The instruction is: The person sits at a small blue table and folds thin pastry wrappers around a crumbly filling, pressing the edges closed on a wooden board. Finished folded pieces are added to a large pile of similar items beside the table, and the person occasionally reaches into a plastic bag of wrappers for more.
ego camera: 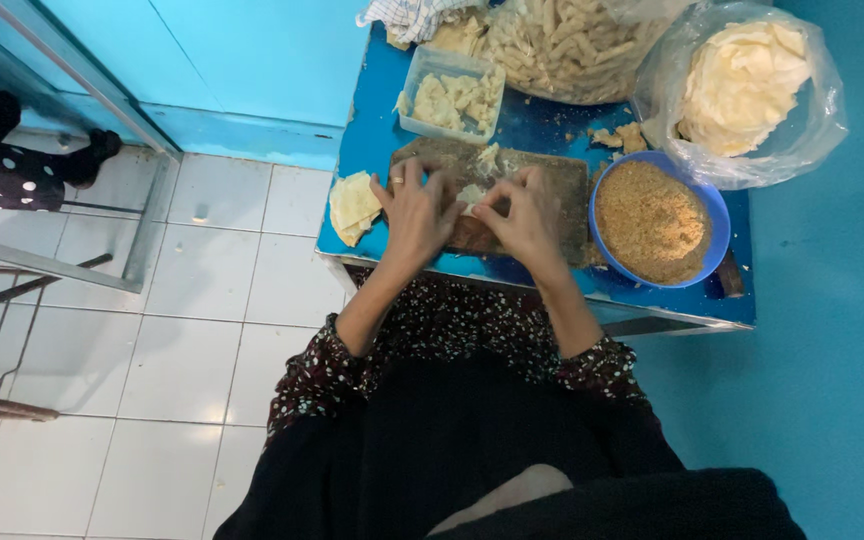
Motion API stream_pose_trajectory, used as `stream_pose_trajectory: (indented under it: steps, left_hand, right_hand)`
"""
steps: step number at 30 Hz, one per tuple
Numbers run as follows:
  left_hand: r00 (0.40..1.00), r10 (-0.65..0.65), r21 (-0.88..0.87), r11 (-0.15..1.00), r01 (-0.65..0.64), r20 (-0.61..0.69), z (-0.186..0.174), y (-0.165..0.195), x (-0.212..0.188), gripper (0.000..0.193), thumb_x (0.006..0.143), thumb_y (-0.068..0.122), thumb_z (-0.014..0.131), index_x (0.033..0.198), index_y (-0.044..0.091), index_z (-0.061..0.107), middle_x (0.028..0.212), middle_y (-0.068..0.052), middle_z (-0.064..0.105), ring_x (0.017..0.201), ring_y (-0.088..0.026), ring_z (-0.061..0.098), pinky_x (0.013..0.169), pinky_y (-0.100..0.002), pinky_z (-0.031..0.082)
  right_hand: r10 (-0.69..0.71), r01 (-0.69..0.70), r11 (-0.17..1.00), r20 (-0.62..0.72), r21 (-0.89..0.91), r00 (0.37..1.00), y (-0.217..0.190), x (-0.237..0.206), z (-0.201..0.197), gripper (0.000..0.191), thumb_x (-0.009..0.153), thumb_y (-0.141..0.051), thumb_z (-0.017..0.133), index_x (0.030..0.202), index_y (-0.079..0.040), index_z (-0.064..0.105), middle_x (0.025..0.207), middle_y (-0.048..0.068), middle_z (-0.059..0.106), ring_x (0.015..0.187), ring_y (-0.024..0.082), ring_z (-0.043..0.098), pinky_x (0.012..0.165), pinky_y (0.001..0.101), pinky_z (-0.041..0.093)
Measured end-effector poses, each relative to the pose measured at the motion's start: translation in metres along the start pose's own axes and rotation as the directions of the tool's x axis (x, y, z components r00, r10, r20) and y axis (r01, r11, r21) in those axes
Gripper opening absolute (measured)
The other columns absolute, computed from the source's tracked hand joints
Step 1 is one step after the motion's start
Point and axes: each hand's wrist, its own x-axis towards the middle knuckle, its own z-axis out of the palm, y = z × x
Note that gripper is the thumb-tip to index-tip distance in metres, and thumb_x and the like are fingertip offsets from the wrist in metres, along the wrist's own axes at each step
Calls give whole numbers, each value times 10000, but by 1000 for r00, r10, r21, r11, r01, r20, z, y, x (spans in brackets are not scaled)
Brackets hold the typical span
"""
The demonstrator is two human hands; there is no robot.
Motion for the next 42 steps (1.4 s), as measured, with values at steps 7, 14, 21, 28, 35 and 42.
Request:
stream_pose_trajectory:
  steps: [7, 14, 21, 28, 35, 42]
  left_hand:
    - [967, 256, 70, 964, -256, 11, -17, -8, -6, 189, 748, 246, 824, 876, 147, 725, 1339, -112, 528, 1323, -371, 410, 1046, -798, 147]
    - [967, 247, 140, 957, -253, 61, 0, -14, 4, 144, 868, 213, 796, 974, 137, 736, 1330, -95, 525, 1326, -351, 422, 1105, -757, 177]
    - [988, -62, -22, 998, 65, 139, 4, -7, 16, 191, 759, 208, 793, 907, 108, 728, 1223, -98, 545, 1259, -366, 435, 1044, -724, 218]
    - [945, 324, 142, 938, -317, -28, -3, -13, 1, 204, 846, 206, 737, 1023, 105, 731, 1381, -157, 504, 1289, -383, 424, 1092, -761, 144]
    - [954, 296, 334, 896, -292, 42, 7, -6, 7, 192, 873, 143, 638, 1053, 88, 675, 1357, -198, 499, 1329, -395, 450, 1123, -772, 159]
    - [975, 222, 335, 920, -203, -19, 21, -1, 23, 145, 879, 127, 619, 988, 30, 617, 1380, -255, 468, 1326, -427, 432, 1082, -811, 157]
  right_hand:
    - [-128, 121, 983, -40, -136, 991, -10, -16, -14, 208, 861, -384, 823, 951, -197, 802, 1123, 70, 503, 1133, 287, 492, 894, 492, 370]
    - [-129, 128, 979, 2, -157, 992, -15, -9, -14, 161, 920, -332, 802, 970, -181, 778, 1121, 71, 489, 1149, 295, 477, 908, 498, 367]
    - [15, -12, 994, 29, -106, 999, -14, 8, -9, 177, 812, -318, 821, 860, -158, 762, 1084, 96, 467, 1140, 330, 463, 869, 543, 395]
    - [-202, 184, 965, -83, -184, 976, -14, -13, -18, 146, 911, -354, 805, 962, -219, 786, 1179, 86, 509, 1186, 299, 482, 959, 515, 345]
    - [-137, 128, 962, -22, -241, 990, -18, 3, -12, 120, 928, -257, 729, 1006, -165, 729, 1132, 121, 477, 1152, 319, 465, 904, 502, 320]
    - [-32, 44, 922, 38, -385, 999, -25, 18, -6, 171, 925, -236, 704, 1041, -117, 664, 1123, 131, 447, 1132, 305, 429, 899, 506, 317]
